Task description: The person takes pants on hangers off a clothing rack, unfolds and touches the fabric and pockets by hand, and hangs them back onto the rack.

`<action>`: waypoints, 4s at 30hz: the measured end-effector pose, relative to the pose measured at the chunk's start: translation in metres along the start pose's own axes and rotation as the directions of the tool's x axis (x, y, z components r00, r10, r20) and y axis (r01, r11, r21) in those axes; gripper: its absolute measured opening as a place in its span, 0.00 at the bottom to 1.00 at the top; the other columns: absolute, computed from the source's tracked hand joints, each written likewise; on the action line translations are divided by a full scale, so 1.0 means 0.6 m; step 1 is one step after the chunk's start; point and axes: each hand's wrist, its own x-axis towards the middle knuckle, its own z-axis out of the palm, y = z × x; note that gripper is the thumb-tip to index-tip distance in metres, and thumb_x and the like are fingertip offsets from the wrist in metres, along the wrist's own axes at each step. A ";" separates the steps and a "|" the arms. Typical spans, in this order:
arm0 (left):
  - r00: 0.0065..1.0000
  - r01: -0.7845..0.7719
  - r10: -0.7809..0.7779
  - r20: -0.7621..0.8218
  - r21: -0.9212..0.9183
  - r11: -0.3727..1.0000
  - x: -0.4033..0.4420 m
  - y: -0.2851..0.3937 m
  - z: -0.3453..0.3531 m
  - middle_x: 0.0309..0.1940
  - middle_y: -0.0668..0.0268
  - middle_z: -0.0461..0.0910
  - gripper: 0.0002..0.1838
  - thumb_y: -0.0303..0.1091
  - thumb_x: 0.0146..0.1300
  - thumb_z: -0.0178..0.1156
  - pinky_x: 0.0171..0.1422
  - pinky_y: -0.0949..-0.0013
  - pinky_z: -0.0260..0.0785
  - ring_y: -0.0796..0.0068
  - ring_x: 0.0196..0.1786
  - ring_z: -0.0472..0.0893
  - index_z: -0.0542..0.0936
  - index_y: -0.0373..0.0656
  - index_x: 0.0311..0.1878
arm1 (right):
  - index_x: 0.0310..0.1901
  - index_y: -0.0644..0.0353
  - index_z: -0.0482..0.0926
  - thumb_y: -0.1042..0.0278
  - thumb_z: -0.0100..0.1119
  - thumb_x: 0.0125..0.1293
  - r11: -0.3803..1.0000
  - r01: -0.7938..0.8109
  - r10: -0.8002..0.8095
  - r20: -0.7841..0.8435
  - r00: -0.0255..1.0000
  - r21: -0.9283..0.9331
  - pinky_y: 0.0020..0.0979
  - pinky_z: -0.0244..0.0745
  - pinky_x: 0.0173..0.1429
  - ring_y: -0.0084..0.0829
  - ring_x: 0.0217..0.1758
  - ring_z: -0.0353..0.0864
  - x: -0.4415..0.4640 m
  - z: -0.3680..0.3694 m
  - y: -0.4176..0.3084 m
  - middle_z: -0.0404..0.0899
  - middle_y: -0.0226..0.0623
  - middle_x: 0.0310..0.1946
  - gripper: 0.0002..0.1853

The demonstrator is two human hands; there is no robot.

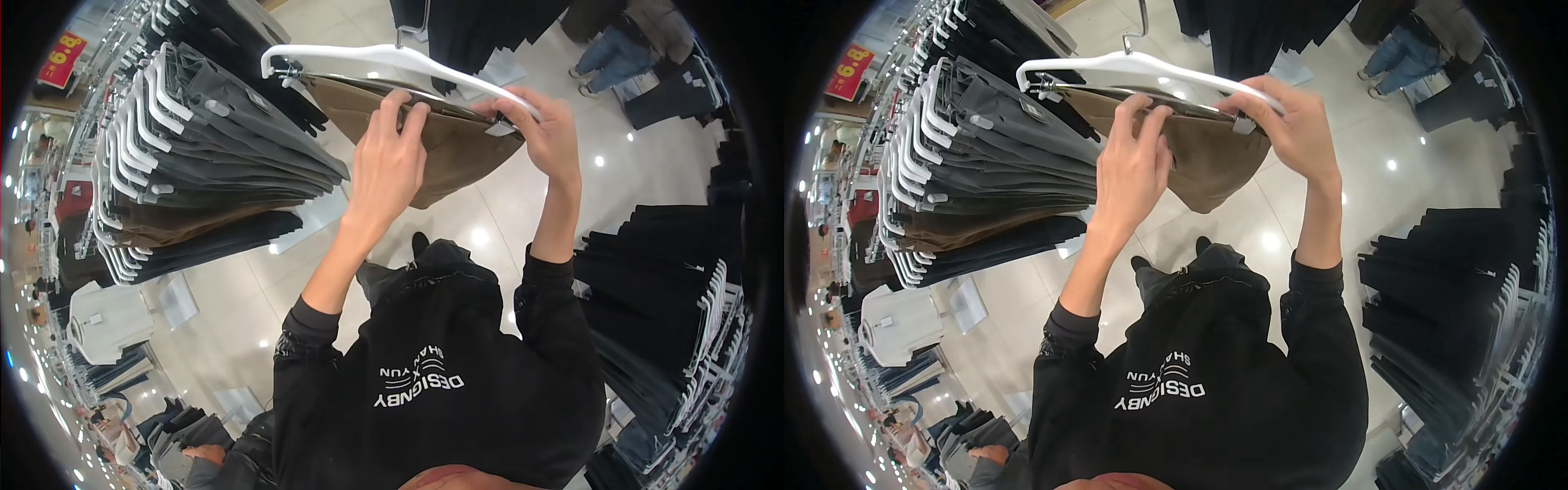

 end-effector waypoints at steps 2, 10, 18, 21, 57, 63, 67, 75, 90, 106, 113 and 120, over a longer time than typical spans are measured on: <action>1.000 -0.023 0.023 -0.009 0.000 1.000 0.009 -0.006 -0.005 0.56 0.59 0.74 0.22 0.19 0.59 0.64 0.45 0.56 0.78 0.58 0.48 0.83 0.78 0.40 0.57 | 0.45 0.67 0.87 0.68 0.60 0.76 0.999 0.031 -0.031 -0.019 0.999 0.013 0.22 0.78 0.40 0.20 0.33 0.85 0.006 0.001 0.011 0.91 0.34 0.34 0.10; 0.935 0.181 -0.188 0.300 0.051 0.982 -0.016 -0.002 -0.021 0.62 0.53 0.74 0.20 0.26 0.64 0.64 0.43 0.49 0.79 0.44 0.39 0.86 0.75 0.45 0.60 | 0.42 0.64 0.89 0.69 0.65 0.72 0.988 0.078 -0.085 -0.047 0.995 -0.136 0.24 0.73 0.31 0.22 0.26 0.82 -0.027 0.034 0.012 0.88 0.35 0.28 0.08; 0.836 0.308 -0.348 0.423 0.162 0.937 -0.046 0.000 -0.028 0.71 0.29 0.60 0.26 0.27 0.63 0.66 0.50 0.45 0.81 0.33 0.42 0.85 0.72 0.46 0.65 | 0.42 0.62 0.90 0.69 0.69 0.69 0.989 0.068 -0.072 -0.027 0.997 -0.129 0.26 0.70 0.28 0.27 0.23 0.81 -0.064 0.046 -0.003 0.86 0.39 0.26 0.06; 0.847 0.298 -0.350 0.400 0.187 0.936 -0.050 -0.004 -0.024 0.71 0.33 0.62 0.26 0.27 0.63 0.66 0.50 0.45 0.81 0.35 0.45 0.85 0.73 0.45 0.64 | 0.41 0.62 0.90 0.69 0.69 0.69 0.983 0.062 -0.065 -0.013 0.998 -0.171 0.26 0.70 0.28 0.27 0.22 0.81 -0.071 0.043 0.000 0.86 0.39 0.27 0.06; 0.884 0.440 -0.385 0.266 -0.197 0.876 -0.045 -0.075 -0.200 0.27 0.51 0.81 0.10 0.32 0.73 0.61 0.35 0.64 0.70 0.60 0.29 0.83 0.82 0.31 0.42 | 0.68 0.64 0.74 0.54 0.77 0.62 0.904 -0.406 0.420 -0.102 0.902 0.133 0.46 0.75 0.68 0.42 0.65 0.81 -0.110 0.217 0.227 0.80 0.45 0.64 0.37; 0.904 0.412 -0.372 0.210 -0.206 0.887 -0.018 -0.076 -0.236 0.26 0.57 0.83 0.10 0.33 0.73 0.62 0.33 0.69 0.66 0.72 0.25 0.74 0.84 0.34 0.42 | 0.57 0.64 0.84 0.53 0.82 0.56 0.823 -0.486 0.429 0.239 0.871 0.294 0.47 0.72 0.71 0.41 0.66 0.79 -0.073 0.232 0.278 0.78 0.45 0.65 0.31; 0.911 0.410 -0.374 0.173 -0.273 0.870 -0.006 -0.075 -0.259 0.28 0.61 0.86 0.11 0.33 0.75 0.62 0.37 0.74 0.69 0.79 0.30 0.79 0.85 0.34 0.45 | 0.63 0.65 0.79 0.55 0.84 0.53 0.991 -0.135 0.135 0.013 0.991 0.003 0.43 0.71 0.72 0.40 0.66 0.79 -0.052 0.268 0.297 0.82 0.48 0.60 0.38; 0.923 0.382 -0.377 0.079 -0.321 0.867 0.018 -0.053 -0.297 0.36 0.61 0.86 0.09 0.28 0.76 0.60 0.48 0.71 0.79 0.77 0.39 0.85 0.84 0.30 0.46 | 0.68 0.68 0.73 0.54 0.86 0.47 0.934 -0.308 0.221 0.384 0.896 0.181 0.37 0.74 0.70 0.43 0.67 0.80 -0.037 0.309 0.368 0.80 0.52 0.64 0.49; 0.829 0.531 -0.559 0.005 -0.322 0.784 -0.036 -0.174 -0.283 0.24 0.78 0.70 0.16 0.42 0.78 0.59 0.32 0.75 0.53 0.87 0.29 0.64 0.83 0.37 0.40 | 0.44 0.69 0.86 0.45 0.71 0.66 0.566 -0.670 0.820 0.243 0.518 -0.481 0.44 0.80 0.47 0.43 0.39 0.89 -0.478 0.219 0.543 0.87 0.52 0.34 0.28; 0.620 0.764 -0.702 0.351 -0.474 0.438 -0.162 -0.076 0.018 0.32 0.67 0.84 0.18 0.40 0.64 0.74 0.41 0.71 0.71 0.81 0.35 0.78 0.82 0.35 0.45 | 0.55 0.67 0.82 0.67 0.60 0.77 0.384 -0.622 0.493 0.419 0.763 0.682 0.25 0.78 0.51 0.19 0.44 0.82 -0.120 0.221 0.083 0.86 0.32 0.45 0.13; 0.718 0.695 -0.620 0.316 -0.383 0.609 -0.167 -0.073 -0.009 0.32 0.65 0.87 0.15 0.32 0.63 0.73 0.43 0.71 0.75 0.82 0.37 0.81 0.86 0.33 0.49 | 0.50 0.68 0.85 0.71 0.70 0.69 0.572 -0.653 0.393 0.532 0.750 0.497 0.26 0.77 0.52 0.18 0.44 0.81 -0.089 0.237 0.063 0.87 0.29 0.41 0.12; 0.728 0.686 -0.613 0.308 -0.320 0.654 -0.137 -0.065 -0.045 0.28 0.66 0.84 0.16 0.31 0.63 0.72 0.41 0.71 0.72 0.83 0.33 0.76 0.86 0.31 0.51 | 0.47 0.67 0.87 0.67 0.80 0.59 0.604 -0.662 0.295 0.648 0.703 0.443 0.28 0.77 0.53 0.21 0.48 0.83 -0.116 0.213 0.087 0.89 0.32 0.43 0.18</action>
